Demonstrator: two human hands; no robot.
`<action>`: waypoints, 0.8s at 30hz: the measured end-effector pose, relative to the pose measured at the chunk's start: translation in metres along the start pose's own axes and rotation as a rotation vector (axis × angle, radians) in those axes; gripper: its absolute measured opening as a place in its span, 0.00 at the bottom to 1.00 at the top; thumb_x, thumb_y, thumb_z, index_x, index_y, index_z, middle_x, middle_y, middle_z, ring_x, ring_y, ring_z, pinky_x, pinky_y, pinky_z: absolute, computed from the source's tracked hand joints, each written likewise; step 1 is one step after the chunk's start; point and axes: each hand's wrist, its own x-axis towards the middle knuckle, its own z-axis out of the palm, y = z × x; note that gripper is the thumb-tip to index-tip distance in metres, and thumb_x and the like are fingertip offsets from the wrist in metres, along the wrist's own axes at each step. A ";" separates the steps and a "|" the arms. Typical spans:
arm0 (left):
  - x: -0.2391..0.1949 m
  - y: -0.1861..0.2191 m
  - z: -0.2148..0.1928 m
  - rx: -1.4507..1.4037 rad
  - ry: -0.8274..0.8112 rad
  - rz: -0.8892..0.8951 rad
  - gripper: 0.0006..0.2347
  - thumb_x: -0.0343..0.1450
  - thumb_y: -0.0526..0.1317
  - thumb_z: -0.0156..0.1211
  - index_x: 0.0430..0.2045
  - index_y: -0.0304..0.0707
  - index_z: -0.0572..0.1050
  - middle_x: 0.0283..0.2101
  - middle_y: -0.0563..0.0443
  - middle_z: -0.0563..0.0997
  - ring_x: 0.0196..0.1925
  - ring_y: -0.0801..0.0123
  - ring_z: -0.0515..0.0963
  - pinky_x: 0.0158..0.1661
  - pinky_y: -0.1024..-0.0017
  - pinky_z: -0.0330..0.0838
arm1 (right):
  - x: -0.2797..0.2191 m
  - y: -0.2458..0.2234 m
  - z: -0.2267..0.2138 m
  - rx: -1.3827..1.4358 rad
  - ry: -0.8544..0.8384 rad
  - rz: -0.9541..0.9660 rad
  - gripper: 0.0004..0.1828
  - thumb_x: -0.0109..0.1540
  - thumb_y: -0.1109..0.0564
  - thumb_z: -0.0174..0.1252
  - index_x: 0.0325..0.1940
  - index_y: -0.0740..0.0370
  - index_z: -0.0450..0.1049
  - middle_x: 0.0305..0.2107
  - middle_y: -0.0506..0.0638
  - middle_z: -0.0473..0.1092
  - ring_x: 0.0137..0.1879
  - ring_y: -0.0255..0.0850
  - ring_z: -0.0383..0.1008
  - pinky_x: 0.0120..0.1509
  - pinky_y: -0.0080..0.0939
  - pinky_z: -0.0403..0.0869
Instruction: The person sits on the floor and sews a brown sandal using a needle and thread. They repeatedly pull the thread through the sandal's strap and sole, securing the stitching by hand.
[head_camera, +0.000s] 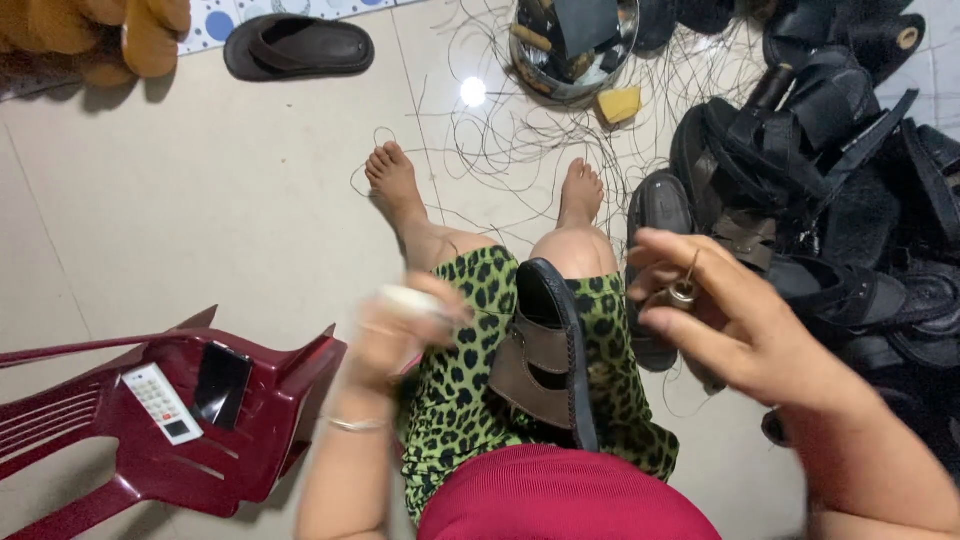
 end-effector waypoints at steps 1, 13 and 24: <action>-0.021 -0.013 -0.029 -0.132 0.327 -0.061 0.08 0.76 0.41 0.57 0.30 0.37 0.74 0.43 0.44 0.78 0.46 0.58 0.81 0.49 0.63 0.81 | -0.006 0.013 -0.005 -0.158 -0.069 0.014 0.32 0.63 0.60 0.58 0.71 0.59 0.61 0.53 0.53 0.70 0.53 0.40 0.74 0.63 0.40 0.71; 0.038 -0.018 -0.013 0.671 0.218 -0.200 0.12 0.71 0.41 0.63 0.45 0.35 0.81 0.58 0.40 0.76 0.61 0.56 0.75 0.66 0.62 0.67 | -0.011 0.045 0.015 -0.811 -0.423 -0.029 0.34 0.62 0.51 0.58 0.73 0.30 0.62 0.33 0.43 0.68 0.28 0.43 0.72 0.22 0.49 0.67; 0.097 -0.038 0.018 0.621 -0.252 0.220 0.13 0.76 0.45 0.57 0.41 0.29 0.74 0.43 0.38 0.81 0.44 0.50 0.80 0.46 0.60 0.74 | 0.005 0.012 0.028 -1.057 -0.452 -0.060 0.41 0.51 0.64 0.55 0.69 0.40 0.67 0.28 0.48 0.67 0.18 0.48 0.74 0.16 0.52 0.67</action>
